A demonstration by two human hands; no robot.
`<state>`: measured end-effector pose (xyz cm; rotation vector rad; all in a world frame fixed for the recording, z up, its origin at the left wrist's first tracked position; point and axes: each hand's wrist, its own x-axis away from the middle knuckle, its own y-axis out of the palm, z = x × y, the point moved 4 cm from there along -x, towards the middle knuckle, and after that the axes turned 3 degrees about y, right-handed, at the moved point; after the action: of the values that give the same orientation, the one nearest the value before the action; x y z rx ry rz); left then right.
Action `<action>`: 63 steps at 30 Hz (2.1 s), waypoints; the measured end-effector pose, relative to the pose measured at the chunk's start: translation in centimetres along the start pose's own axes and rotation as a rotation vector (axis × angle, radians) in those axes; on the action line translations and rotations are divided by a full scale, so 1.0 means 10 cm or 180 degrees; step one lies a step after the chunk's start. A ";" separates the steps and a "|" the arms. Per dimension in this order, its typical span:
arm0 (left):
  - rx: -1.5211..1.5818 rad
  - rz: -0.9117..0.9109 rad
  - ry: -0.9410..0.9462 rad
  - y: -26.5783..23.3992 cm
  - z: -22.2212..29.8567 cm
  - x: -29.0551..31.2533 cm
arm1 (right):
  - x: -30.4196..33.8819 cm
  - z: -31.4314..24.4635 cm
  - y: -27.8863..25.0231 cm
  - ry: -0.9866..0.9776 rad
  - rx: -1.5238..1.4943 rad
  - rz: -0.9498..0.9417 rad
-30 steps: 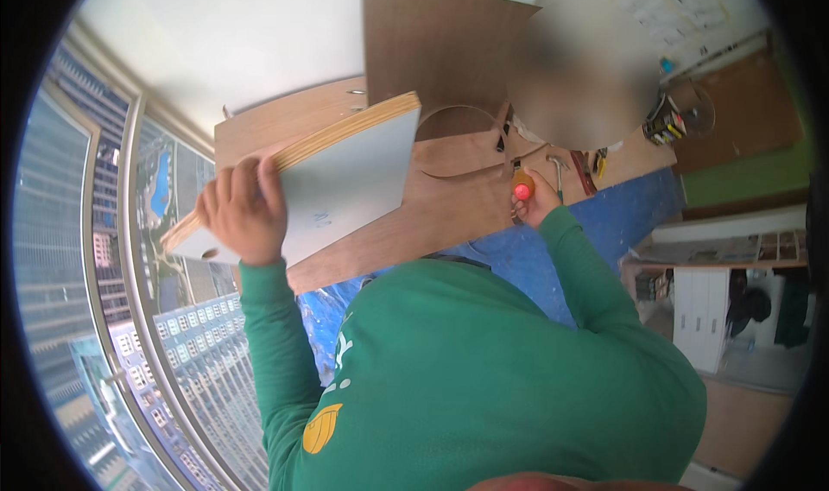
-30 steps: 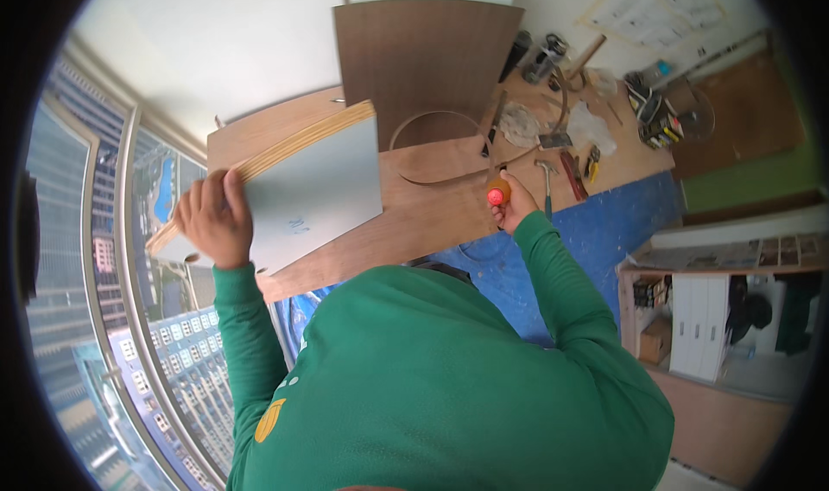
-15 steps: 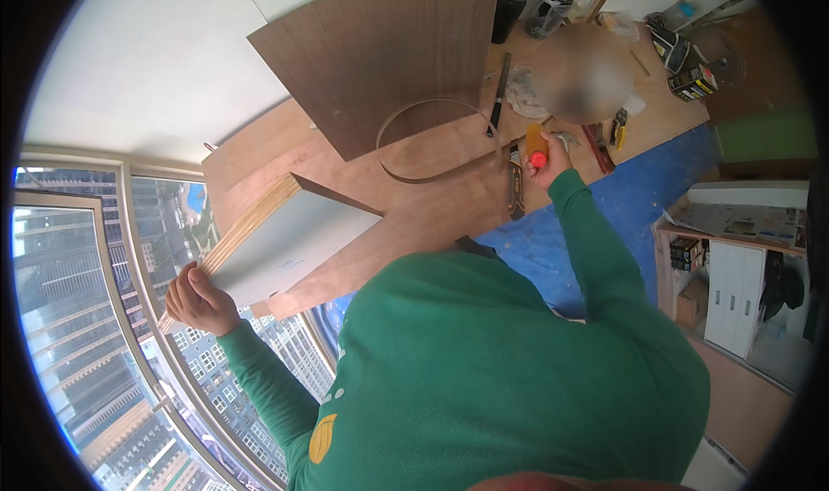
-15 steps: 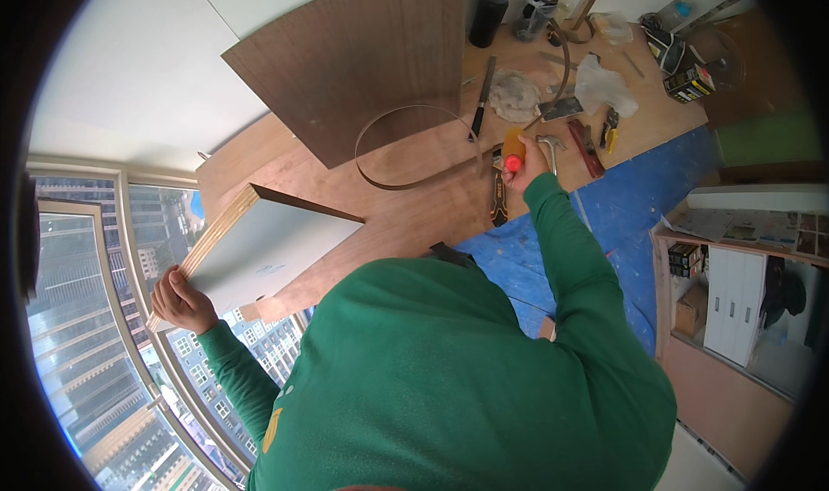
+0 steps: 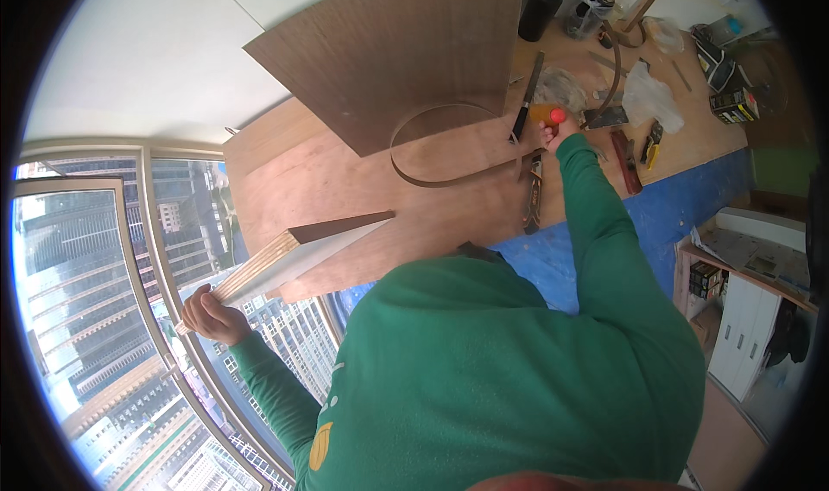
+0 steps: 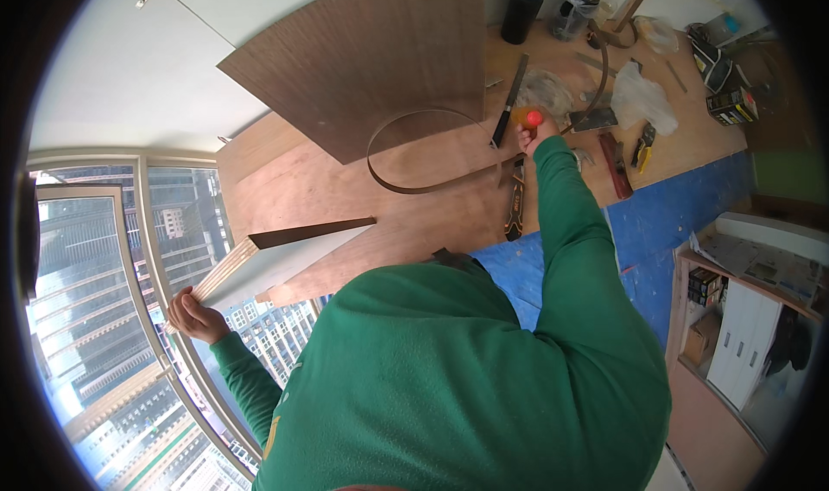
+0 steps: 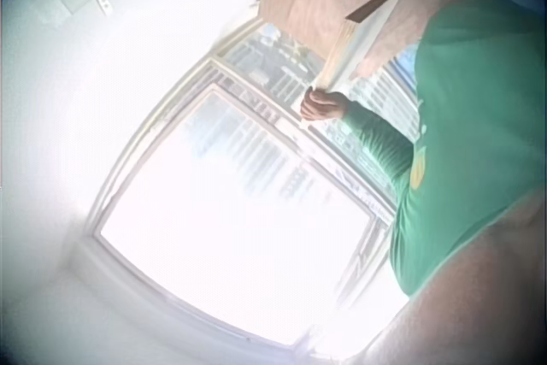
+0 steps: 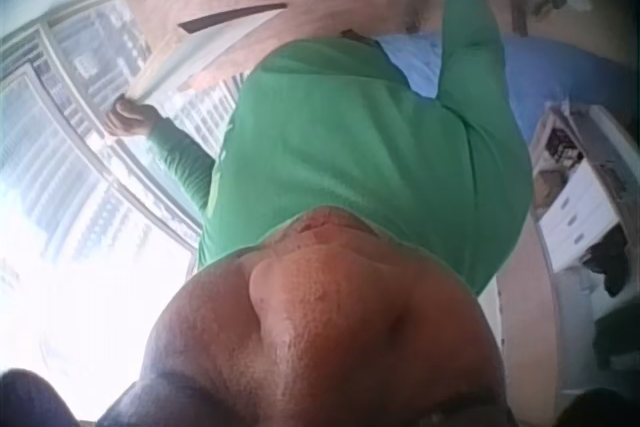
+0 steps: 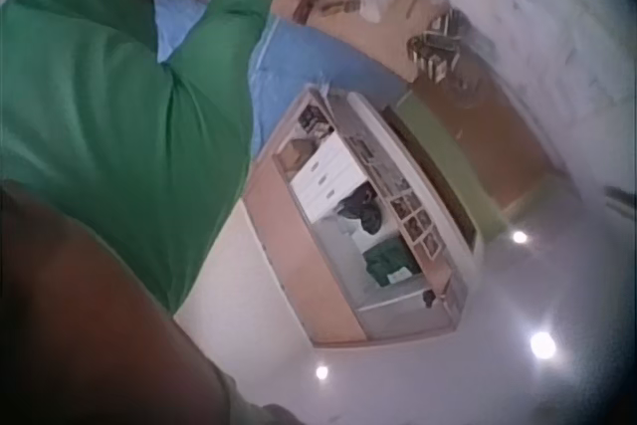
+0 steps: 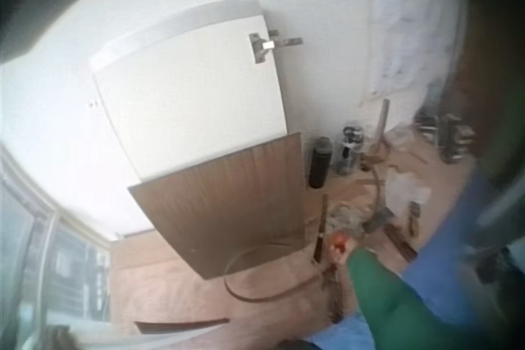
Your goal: The person aligns a curved wooden trim piece along the edge of a white cabinet door, applies glue from a yellow bottle, and presses the trim into place. They then pick up a metal ruler and place it along the trim to check alignment.
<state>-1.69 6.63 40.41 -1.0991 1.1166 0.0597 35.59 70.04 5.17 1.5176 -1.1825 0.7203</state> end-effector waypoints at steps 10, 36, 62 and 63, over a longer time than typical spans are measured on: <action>-0.0018 -0.0120 -0.0179 -0.05 0.01 0.06 | -0.55 -0.53 0.56 0.0034 0.0041 -0.0313; -0.0135 -0.0202 -0.0382 0.01 0.12 -0.18 | -1.43 -1.37 0.63 0.0125 0.1210 0.0417; -0.0057 0.0065 -0.0295 -0.12 0.18 -0.16 | -0.50 -1.22 0.09 -0.1970 0.1027 0.1063; -0.0045 0.0100 -0.0302 -0.13 0.18 -0.16 | -0.35 -1.11 0.05 -0.2119 0.0894 0.1111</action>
<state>-0.59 8.01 42.44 -1.0804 1.0497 0.1430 35.38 81.68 5.37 1.8836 -1.9435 0.6405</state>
